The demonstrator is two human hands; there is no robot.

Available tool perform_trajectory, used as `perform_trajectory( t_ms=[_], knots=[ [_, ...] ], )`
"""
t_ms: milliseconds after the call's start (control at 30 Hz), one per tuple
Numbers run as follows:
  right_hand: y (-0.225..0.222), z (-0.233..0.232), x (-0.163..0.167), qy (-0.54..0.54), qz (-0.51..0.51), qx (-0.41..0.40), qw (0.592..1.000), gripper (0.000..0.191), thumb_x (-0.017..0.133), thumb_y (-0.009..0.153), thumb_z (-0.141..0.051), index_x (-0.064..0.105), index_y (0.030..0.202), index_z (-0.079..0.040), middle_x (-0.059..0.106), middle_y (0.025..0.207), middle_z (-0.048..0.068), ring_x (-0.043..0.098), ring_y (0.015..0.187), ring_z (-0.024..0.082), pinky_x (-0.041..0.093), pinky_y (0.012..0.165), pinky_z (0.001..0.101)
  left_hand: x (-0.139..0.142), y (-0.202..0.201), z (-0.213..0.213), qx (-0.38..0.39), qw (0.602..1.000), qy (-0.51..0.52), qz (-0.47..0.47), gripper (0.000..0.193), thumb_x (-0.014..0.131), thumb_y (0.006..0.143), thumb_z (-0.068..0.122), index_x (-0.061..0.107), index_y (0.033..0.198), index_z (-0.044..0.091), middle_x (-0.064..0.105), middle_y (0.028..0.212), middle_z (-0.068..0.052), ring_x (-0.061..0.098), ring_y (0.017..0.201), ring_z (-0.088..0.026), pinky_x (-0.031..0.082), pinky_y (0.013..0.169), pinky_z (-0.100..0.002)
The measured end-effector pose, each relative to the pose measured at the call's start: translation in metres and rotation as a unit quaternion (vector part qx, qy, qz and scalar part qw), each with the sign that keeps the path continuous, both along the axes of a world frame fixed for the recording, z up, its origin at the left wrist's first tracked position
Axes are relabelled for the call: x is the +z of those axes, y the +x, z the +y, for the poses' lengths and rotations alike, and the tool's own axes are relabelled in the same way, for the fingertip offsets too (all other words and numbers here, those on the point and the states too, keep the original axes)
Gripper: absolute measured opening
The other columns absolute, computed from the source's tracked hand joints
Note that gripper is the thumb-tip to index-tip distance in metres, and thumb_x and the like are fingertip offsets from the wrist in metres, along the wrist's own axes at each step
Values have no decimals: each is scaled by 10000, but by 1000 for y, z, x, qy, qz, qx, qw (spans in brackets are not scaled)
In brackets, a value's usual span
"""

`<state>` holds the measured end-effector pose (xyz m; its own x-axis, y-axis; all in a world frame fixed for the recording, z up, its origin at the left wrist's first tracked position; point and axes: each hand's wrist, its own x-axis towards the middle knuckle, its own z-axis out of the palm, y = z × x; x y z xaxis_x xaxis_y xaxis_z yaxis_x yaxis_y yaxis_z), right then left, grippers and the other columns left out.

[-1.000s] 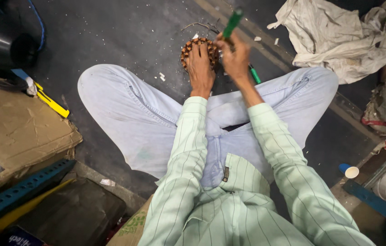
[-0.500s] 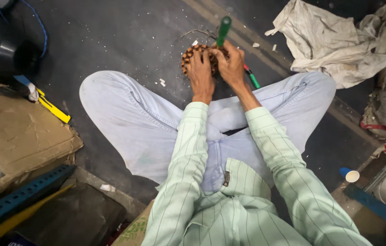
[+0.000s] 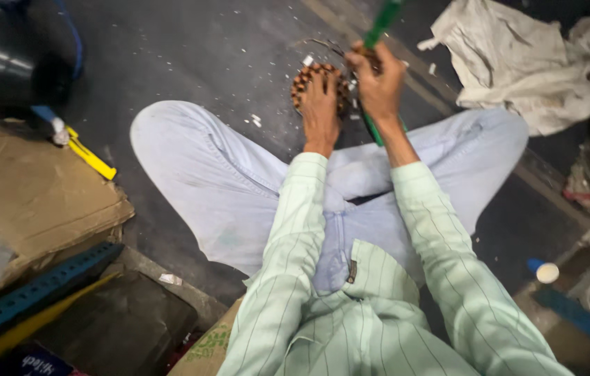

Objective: The person sits cross-legged on the floor holding a circular motor rotor with copper windings. They use pliers and a screwdriver to cut and pull away wire ends from the rotor, letting clippings fall on the floor, and turn the rotor to work around it.

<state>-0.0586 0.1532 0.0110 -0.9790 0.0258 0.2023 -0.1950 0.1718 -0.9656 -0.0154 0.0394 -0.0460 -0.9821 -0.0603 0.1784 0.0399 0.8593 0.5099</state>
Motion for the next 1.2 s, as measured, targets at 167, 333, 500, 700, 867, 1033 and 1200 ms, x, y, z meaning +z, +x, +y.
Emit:
perform_trajectory(
  t_ms=[167, 333, 500, 700, 867, 1033, 1200],
  knots=[
    [3, 0, -8, 44, 4, 24, 999, 74, 632, 1041, -7, 637, 1101, 35, 761, 947, 85, 749, 907, 138, 607, 815, 293, 4, 0, -1, 1, 999, 38, -13, 768, 792, 638, -80, 539, 1343, 87, 526, 1339, -168, 542, 1227, -378, 451, 992, -491],
    [-4, 12, -9, -42, 11, 3, 999, 68, 624, 1079, -56, 637, 1094, 10, 759, 946, 62, 736, 893, 120, 623, 841, 294, 18, -2, -5, -2, 999, 37, -35, 823, 810, 560, -79, 542, 1320, 89, 525, 1313, -164, 548, 1199, -379, 453, 981, -493],
    [3, 6, -19, 50, -1, 16, 999, 99, 639, 1063, -77, 635, 1112, 9, 756, 922, 56, 730, 866, 110, 579, 769, 275, 33, 1, -16, 9, 991, 135, -21, 803, 862, 629, -1, 542, 1353, 136, 545, 1310, -110, 545, 1236, -361, 450, 1036, -474],
    [-5, 13, -13, -35, 4, -1, 999, 71, 659, 1060, -86, 655, 1072, -17, 760, 954, 43, 725, 881, 109, 579, 790, 274, 40, 2, -28, 114, 986, 90, -83, 1166, 1019, 427, 266, 411, 1413, 131, 449, 1430, -194, 393, 1352, -468, 338, 1066, -605],
    [5, 18, -2, 38, 5, -30, 999, 69, 682, 1036, -49, 701, 1057, 14, 752, 972, 76, 685, 862, 118, 545, 765, 276, 33, -1, 0, 126, 979, 41, -153, 1453, 1058, 336, 421, 296, 1547, 169, 309, 1524, -300, 312, 1414, -520, 342, 1028, -722],
    [11, 14, 7, 14, 29, -18, 999, 91, 635, 1025, -10, 678, 1094, 33, 761, 1000, 85, 748, 939, 143, 615, 877, 316, 24, -5, -1, 119, 980, 58, -147, 1294, 1031, 385, 345, 351, 1472, 175, 386, 1434, -193, 376, 1360, -432, 372, 1035, -623],
    [8, -4, -4, 34, 70, 29, 997, 87, 616, 1043, 10, 669, 1101, 47, 755, 1035, 116, 744, 977, 181, 605, 898, 328, 17, -5, -5, 108, 988, 55, -97, 1269, 1008, 400, 276, 360, 1485, 168, 396, 1466, -193, 371, 1384, -443, 337, 1104, -639]
  ],
)
